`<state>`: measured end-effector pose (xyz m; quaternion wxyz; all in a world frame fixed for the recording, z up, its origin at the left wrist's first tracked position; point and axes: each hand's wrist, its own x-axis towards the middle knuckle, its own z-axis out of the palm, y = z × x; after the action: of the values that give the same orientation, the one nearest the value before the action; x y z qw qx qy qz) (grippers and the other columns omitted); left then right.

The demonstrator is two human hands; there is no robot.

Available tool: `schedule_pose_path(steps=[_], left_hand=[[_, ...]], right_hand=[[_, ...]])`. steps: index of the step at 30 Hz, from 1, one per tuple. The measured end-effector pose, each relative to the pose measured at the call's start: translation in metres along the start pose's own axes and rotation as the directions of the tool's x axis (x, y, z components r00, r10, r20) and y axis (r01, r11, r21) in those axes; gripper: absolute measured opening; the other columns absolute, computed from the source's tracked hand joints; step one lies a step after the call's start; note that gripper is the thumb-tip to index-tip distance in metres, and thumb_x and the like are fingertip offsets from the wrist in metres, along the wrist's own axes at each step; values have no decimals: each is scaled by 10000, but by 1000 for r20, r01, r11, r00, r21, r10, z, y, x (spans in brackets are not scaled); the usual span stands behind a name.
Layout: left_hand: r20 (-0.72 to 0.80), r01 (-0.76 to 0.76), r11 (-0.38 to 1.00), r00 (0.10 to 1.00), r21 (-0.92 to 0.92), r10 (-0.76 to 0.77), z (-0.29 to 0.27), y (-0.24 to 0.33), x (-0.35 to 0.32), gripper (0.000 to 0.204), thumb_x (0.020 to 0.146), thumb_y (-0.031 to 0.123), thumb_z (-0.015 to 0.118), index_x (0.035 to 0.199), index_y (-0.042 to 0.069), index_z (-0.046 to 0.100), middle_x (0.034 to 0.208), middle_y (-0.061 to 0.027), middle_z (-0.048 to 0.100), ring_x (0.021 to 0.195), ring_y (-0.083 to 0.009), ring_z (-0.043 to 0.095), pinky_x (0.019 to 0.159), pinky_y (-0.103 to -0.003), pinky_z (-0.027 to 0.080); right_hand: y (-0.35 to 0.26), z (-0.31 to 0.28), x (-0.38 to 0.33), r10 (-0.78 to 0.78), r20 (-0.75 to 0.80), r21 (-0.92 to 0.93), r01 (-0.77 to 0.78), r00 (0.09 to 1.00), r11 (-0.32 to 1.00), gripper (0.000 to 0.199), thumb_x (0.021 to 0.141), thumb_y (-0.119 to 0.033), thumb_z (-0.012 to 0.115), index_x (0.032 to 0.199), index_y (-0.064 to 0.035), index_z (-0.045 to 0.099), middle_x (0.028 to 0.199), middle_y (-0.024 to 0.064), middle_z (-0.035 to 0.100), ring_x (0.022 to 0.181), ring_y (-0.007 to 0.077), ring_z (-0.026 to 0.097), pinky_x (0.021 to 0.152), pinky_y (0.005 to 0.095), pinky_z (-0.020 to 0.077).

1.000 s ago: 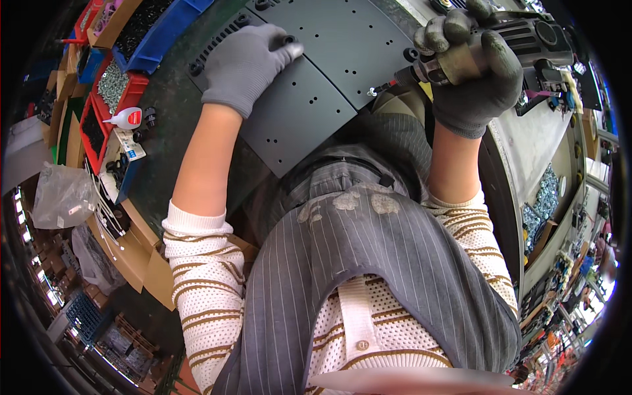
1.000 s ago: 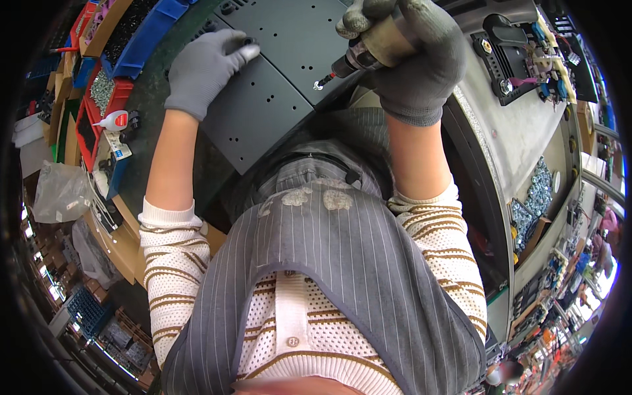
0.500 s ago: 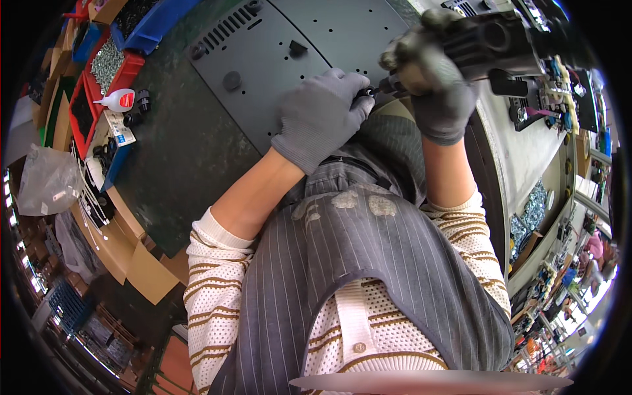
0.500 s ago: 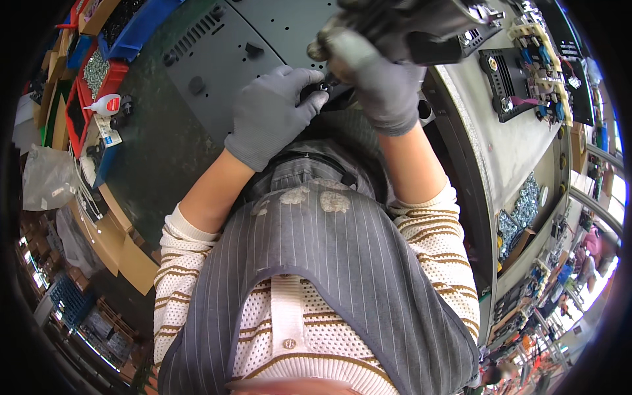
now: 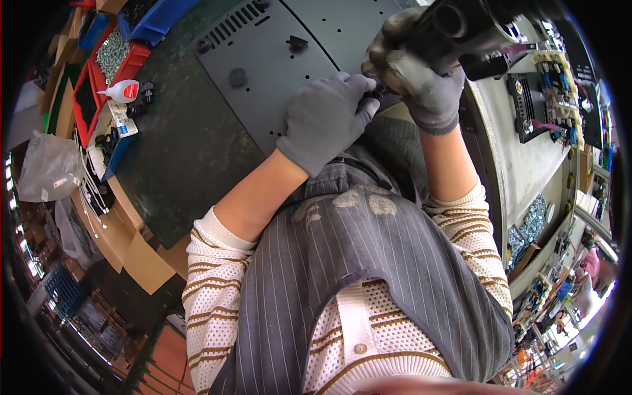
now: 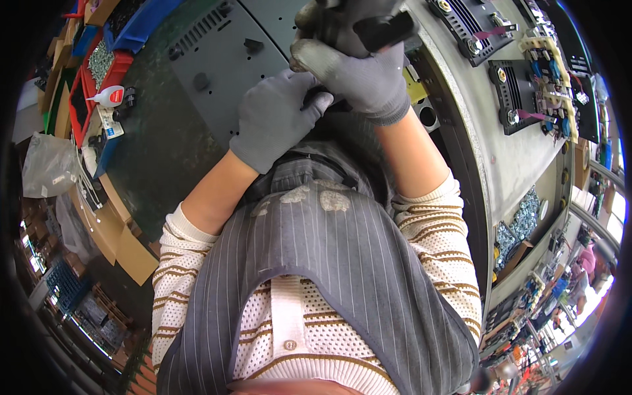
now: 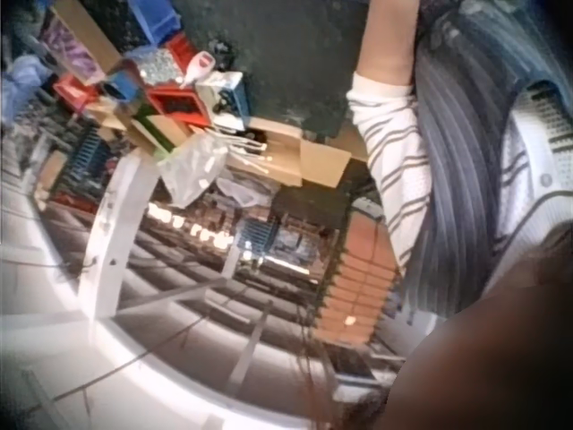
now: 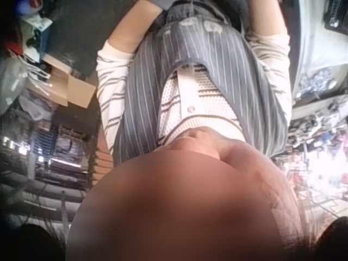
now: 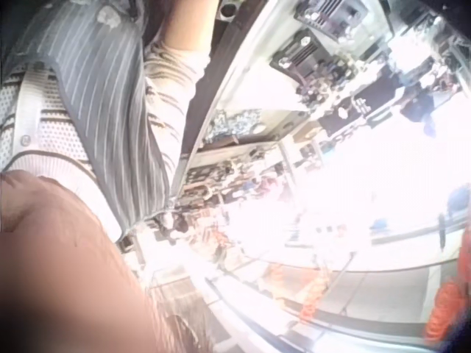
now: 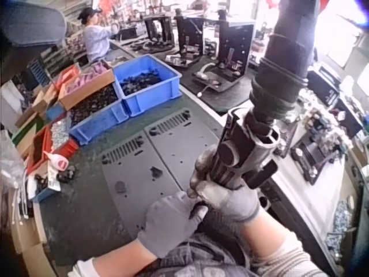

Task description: The recorder assembles components, including fans and switches, into a metal electronics chassis using an air screwdriver.

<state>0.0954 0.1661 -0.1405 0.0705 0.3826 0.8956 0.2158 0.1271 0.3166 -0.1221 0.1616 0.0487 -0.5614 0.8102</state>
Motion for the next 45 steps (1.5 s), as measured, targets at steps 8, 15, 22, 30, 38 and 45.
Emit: schedule_pose_path(steps=[8,15,22,30,38,45], left_hand=[[148,276,461,944,-843,-296,-18,-20,11,259,887,175,497,1110,43,502,812,-58,588,640,-117,513,528,-271,465],[373,312,-798,920,-515,119,-25,-68,-8,271,963,134,419,1168,-31,483,802,-72,574,537,-72,410,360,-166,341],[415,229,-644,897,-730,-151,-22,-60,-22,214,951,143,496,1123,33,562,868,-44,542,596,-46,408,395,-141,305],[383,202,-737,920,-645,-83,-20,-65,-26,224,945,104,487,1144,30,558,952,-80,564,615,-58,431,408,-140,326],[360,239,-778,933,-581,18,-15,-66,-29,199,953,124,487,1119,43,562,926,-76,602,588,-52,428,408,-139,326],[332,292,-780,936,-553,114,-22,-54,-26,228,965,184,485,1133,42,544,869,-48,585,549,-40,399,395,-136,315]], right_hand=[[-12,9,12,-26,-47,-161,18,999,987,457,721,-124,679,1125,-29,487,816,72,580,698,164,581,623,306,481],[-29,24,8,-279,-98,367,295,955,882,525,737,-41,624,1227,-41,438,1062,138,554,790,240,610,626,414,555],[-34,55,13,-396,-24,539,346,918,768,455,802,-32,518,1247,-35,424,1183,127,472,876,245,601,661,443,558],[-35,83,20,-354,-94,615,334,930,715,459,796,-11,526,1235,-23,395,1152,136,476,875,253,610,658,437,569],[-33,89,26,-361,-111,630,346,926,695,461,805,-4,520,1243,-23,379,1146,138,476,871,251,612,672,433,568],[-31,82,23,-437,-58,565,391,897,727,459,834,-16,496,1279,-40,381,1173,129,470,863,238,606,712,433,553]])
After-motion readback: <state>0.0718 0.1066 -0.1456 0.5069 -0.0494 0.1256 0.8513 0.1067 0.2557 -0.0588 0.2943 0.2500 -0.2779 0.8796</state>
